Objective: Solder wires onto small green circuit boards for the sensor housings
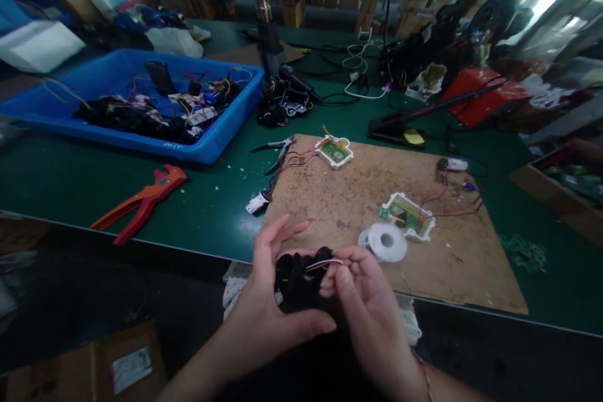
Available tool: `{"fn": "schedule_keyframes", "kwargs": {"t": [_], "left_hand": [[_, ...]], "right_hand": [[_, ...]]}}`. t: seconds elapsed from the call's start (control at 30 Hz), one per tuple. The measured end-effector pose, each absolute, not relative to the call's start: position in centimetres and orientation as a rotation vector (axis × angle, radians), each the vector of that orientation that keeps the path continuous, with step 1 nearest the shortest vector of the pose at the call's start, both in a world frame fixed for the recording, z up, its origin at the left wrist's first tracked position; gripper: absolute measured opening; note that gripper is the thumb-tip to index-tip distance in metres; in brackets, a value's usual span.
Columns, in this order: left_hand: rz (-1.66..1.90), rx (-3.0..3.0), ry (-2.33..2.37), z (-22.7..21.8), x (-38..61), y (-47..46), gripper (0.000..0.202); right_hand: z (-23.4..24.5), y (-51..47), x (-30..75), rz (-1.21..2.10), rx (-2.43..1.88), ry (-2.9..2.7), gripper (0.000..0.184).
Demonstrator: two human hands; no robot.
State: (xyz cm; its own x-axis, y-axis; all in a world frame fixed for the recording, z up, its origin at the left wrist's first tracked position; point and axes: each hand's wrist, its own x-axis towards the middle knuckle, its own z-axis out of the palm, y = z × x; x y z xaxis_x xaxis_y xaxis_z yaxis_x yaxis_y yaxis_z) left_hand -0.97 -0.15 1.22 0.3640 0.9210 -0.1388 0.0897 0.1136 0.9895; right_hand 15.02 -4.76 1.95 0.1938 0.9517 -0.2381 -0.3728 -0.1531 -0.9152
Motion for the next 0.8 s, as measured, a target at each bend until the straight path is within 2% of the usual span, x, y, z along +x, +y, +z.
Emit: {"fn": "schedule_keyframes", "kwargs": {"t": [0.1,0.2,0.3,0.37,0.5,0.6,0.7,0.8], "left_hand": [[0.763,1.408,1.108,1.0,-1.6,-0.1,0.1],[0.614,1.321,0.98,1.1,-2.8,1.6,0.08],[0.578,1.254,0.969,1.3,-3.5,4.3,0.049],[0.58,1.251,1.082,1.4,-3.5,6.3,0.036],[0.586,1.271,1.275,1.2,-3.1,9.5,0.035],[0.487,1.46,1.305,1.2,-2.7,10.9,0.034],[0.405,1.848,1.26,1.6,-2.1,11.5,0.04],[0.355,2.158,1.286,2.3,-1.3,11.6,0.048]], "right_hand": [[2.1,-5.1,15.4,1.403,-1.095,-0.633,0.029],[2.3,-5.5,16.0,1.437,-0.975,-0.575,0.024],[2.7,-5.8,17.0,1.254,-0.938,-0.613,0.016],[2.9,-6.1,18.3,1.037,-1.006,-0.668,0.009],[2.8,-6.4,22.6,0.532,-1.289,-0.723,0.005],[2.7,-6.3,25.8,0.22,-1.473,-0.71,0.015],[2.7,-5.7,27.6,0.215,-1.599,-0.763,0.023],[2.4,-5.2,27.9,0.218,-1.639,-0.835,0.024]]}}
